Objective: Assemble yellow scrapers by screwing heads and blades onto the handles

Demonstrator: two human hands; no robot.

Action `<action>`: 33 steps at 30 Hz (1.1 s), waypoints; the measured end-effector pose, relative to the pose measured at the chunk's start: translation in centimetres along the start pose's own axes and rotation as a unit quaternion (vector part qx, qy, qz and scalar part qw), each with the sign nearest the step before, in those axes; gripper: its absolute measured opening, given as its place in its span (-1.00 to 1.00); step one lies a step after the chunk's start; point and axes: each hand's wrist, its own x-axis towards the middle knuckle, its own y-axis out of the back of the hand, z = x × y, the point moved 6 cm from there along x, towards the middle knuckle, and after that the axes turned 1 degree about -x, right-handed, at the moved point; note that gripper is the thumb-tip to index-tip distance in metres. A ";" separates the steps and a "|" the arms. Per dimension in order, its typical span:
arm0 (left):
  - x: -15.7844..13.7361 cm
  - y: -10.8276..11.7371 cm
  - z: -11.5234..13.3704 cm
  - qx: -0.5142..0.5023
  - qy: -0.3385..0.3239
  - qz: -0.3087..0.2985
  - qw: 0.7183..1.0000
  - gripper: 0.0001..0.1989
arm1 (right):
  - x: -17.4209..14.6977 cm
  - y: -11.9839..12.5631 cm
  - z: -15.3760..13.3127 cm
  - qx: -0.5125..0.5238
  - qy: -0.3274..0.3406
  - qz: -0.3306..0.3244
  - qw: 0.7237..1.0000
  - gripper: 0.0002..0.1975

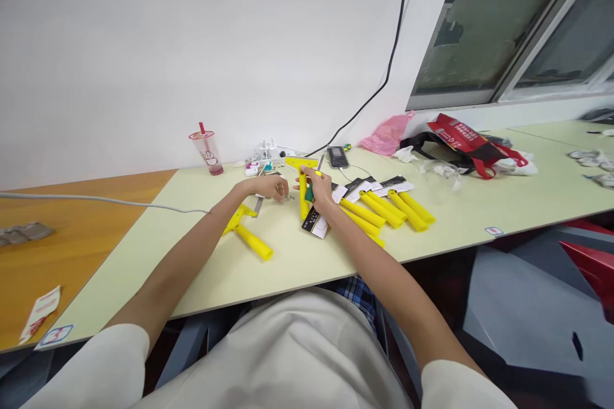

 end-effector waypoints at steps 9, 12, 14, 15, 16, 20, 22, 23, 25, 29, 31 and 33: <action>0.0 -0.4 -0.8 0.021 -0.006 0.030 0.999 -0.64 | 0.0 0.0 0.3 -0.006 -0.014 -0.006 1.000 -0.61; 0.0 -0.6 -0.8 0.023 -0.013 0.042 0.999 -0.69 | -0.3 -0.1 0.3 -0.013 -0.017 -0.010 1.000 -0.59; 0.0 -0.7 -0.7 0.026 -0.021 0.049 0.998 -0.73 | -0.4 -0.2 0.3 -0.018 -0.017 -0.011 1.000 -0.59; 0.0 -0.8 -0.7 0.027 -0.024 0.051 0.998 -0.75 | -0.4 -0.3 0.3 -0.019 -0.016 -0.011 1.000 -0.60; 0.1 -0.8 -0.6 0.028 -0.027 0.054 0.998 -0.76 | -0.4 -0.3 0.3 -0.021 -0.016 -0.011 1.000 -0.59; 0.2 -0.7 -0.6 0.026 -0.033 0.060 0.997 -0.77 | -0.5 -0.3 0.3 -0.025 -0.020 -0.011 0.999 -0.58; 0.2 -0.5 -0.7 0.022 -0.035 0.064 0.997 -0.76 | -0.5 -0.3 0.2 -0.026 -0.020 -0.011 0.999 -0.57; 0.2 -0.4 -0.7 0.019 -0.036 0.065 0.997 -0.76 | -0.6 -0.3 0.2 -0.027 -0.020 -0.011 0.999 -0.56; 0.2 -0.3 -0.7 0.008 -0.040 0.064 0.997 -0.76 | -0.7 -0.4 0.1 -0.029 -0.021 -0.010 0.999 -0.55; 0.0 -0.5 -0.3 -0.021 -0.054 0.048 0.997 -0.78 | -0.9 -0.5 -0.1 -0.032 -0.022 -0.010 0.999 -0.55; 0.0 -0.7 0.0 -0.034 -0.064 0.036 0.997 -0.80 | -0.9 -0.6 -0.1 -0.034 -0.022 -0.011 0.999 -0.56; -0.1 -0.9 0.3 -0.044 -0.070 0.027 0.996 -0.81 | -0.9 -0.6 -0.1 -0.036 -0.021 -0.011 0.999 -0.57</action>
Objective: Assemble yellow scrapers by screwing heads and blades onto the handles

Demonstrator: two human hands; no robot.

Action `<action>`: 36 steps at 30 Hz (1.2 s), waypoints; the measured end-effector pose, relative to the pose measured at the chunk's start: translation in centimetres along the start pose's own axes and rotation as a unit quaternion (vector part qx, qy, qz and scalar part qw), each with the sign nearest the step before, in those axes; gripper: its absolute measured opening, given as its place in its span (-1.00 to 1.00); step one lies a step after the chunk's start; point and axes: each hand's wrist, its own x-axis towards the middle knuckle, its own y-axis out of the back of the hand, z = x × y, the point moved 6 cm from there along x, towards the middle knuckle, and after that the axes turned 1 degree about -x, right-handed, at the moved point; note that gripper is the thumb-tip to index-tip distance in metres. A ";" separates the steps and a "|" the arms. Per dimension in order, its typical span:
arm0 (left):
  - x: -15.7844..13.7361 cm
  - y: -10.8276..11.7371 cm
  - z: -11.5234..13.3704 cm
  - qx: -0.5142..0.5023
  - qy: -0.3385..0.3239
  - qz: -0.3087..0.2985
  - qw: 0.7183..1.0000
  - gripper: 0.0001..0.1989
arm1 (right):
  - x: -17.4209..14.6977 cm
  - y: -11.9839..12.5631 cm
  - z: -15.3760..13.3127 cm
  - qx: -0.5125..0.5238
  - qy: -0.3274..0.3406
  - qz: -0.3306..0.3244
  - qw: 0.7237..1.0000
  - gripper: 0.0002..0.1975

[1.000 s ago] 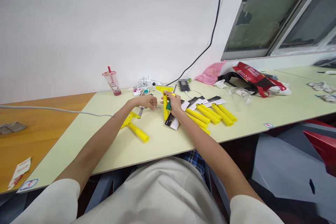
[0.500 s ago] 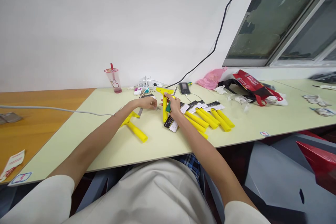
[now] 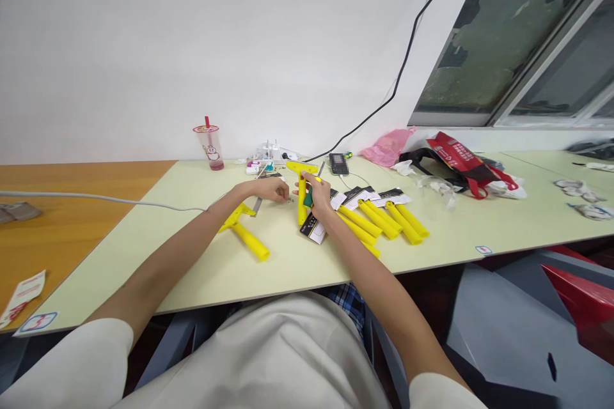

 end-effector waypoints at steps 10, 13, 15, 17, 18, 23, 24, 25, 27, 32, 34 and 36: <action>-0.3 0.2 0.0 -0.030 0.005 -0.004 1.000 -0.87 | 0.4 0.3 0.4 0.006 0.003 0.001 1.000 -0.58; -0.5 0.9 -0.1 -0.042 0.008 0.024 0.999 -0.88 | 0.5 0.3 0.4 0.010 0.005 -0.003 1.000 -0.58; -0.8 2.2 -0.2 -0.051 0.011 0.066 0.996 -0.86 | 0.4 0.2 0.3 0.013 0.004 -0.004 1.000 -0.59; -1.4 3.9 -0.1 -0.059 0.013 0.121 0.991 -0.81 | 0.4 0.2 0.3 0.016 0.002 -0.004 1.000 -0.60; -1.7 4.9 0.1 -0.064 0.010 0.154 0.986 -0.78 | 0.4 0.2 0.4 0.017 0.001 -0.005 1.000 -0.61; -4.3 9.6 2.7 -0.130 -0.047 0.326 0.935 -0.68 | 0.3 0.1 0.6 0.022 -0.007 -0.015 1.000 -0.63; -4.8 10.0 3.4 -0.139 -0.062 0.342 0.927 -0.68 | 0.3 0.1 0.6 0.022 -0.009 -0.017 1.000 -0.63; -5.0 10.2 4.1 -0.144 -0.076 0.344 0.925 -0.67 | 0.2 0.0 0.6 0.021 -0.011 -0.019 1.000 -0.62; -5.1 10.0 5.4 -0.149 -0.096 0.324 0.929 -0.68 | 0.1 -0.2 0.6 0.018 -0.014 -0.023 0.999 -0.63; -4.0 8.0 6.3 -0.129 -0.103 0.263 0.951 -0.71 | -0.6 -0.7 0.3 0.010 -0.021 -0.041 0.999 -0.65; -3.5 7.5 6.2 -0.119 -0.108 0.255 0.953 -0.73 | -0.8 -0.9 0.2 0.008 -0.021 -0.048 0.999 -0.63; -3.3 7.1 6.0 -0.116 -0.112 0.251 0.954 -0.74 | -1.0 -1.1 0.2 0.009 -0.023 -0.053 0.998 -0.62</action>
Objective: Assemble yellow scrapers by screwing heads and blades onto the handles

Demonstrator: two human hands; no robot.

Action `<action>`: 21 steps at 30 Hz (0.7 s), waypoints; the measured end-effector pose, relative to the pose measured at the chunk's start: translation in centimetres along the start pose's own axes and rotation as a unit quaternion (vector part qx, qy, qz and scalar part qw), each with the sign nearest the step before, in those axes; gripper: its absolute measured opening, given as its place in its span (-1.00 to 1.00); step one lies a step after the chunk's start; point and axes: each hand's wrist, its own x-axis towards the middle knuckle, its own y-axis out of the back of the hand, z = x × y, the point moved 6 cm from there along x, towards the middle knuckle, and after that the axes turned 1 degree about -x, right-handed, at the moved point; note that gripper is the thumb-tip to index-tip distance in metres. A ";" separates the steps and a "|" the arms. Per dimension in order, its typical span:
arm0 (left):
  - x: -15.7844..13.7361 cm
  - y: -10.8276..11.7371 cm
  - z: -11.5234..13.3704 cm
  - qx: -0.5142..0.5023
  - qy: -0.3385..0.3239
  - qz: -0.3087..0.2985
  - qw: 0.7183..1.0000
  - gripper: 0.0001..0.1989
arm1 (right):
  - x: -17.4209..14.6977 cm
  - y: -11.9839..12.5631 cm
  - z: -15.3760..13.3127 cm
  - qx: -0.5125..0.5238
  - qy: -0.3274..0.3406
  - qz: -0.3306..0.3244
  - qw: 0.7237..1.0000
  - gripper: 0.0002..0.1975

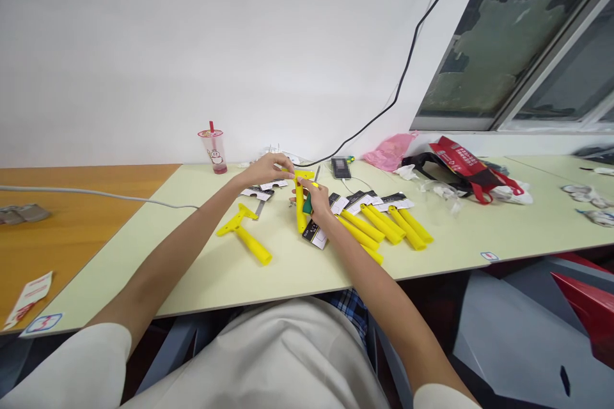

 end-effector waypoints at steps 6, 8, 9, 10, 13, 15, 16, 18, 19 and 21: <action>-0.2 0.2 -0.3 -0.033 0.034 0.000 0.999 -0.75 | 0.1 0.0 0.1 0.005 -0.008 -0.007 1.000 -0.60; -0.3 0.3 -0.3 -0.059 0.055 0.001 0.997 -0.72 | 0.0 -0.1 0.2 0.004 -0.007 -0.012 1.000 -0.60; -0.4 0.3 -0.4 -0.078 0.066 0.000 0.995 -0.70 | 0.0 -0.1 0.1 0.003 -0.007 -0.016 1.000 -0.60; -0.5 0.3 -0.4 -0.101 0.079 -0.001 0.992 -0.68 | 0.0 -0.2 0.1 0.001 -0.007 -0.021 1.000 -0.60; -0.9 0.4 -0.6 -0.167 0.132 -0.004 0.977 -0.62 | -0.2 -0.4 0.1 -0.006 -0.006 -0.036 0.999 -0.61; -1.2 0.4 -0.9 -0.196 0.180 -0.007 0.964 -0.57 | -0.4 -0.6 0.0 -0.011 -0.007 -0.045 0.999 -0.61; -1.3 0.5 -1.0 -0.206 0.200 -0.010 0.958 -0.55 | -0.5 -0.7 0.0 -0.013 -0.007 -0.050 0.999 -0.61; -1.4 0.5 -1.2 -0.217 0.224 -0.018 0.950 -0.53 | -0.6 -0.8 0.0 -0.016 -0.008 -0.056 0.998 -0.61; -1.5 0.5 -1.2 -0.217 0.229 -0.021 0.949 -0.53 | -0.7 -0.9 0.0 -0.017 -0.008 -0.058 0.998 -0.61; -1.5 0.6 -1.1 -0.204 0.227 -0.026 0.952 -0.53 | -0.7 -0.9 0.1 -0.019 -0.009 -0.060 0.998 -0.61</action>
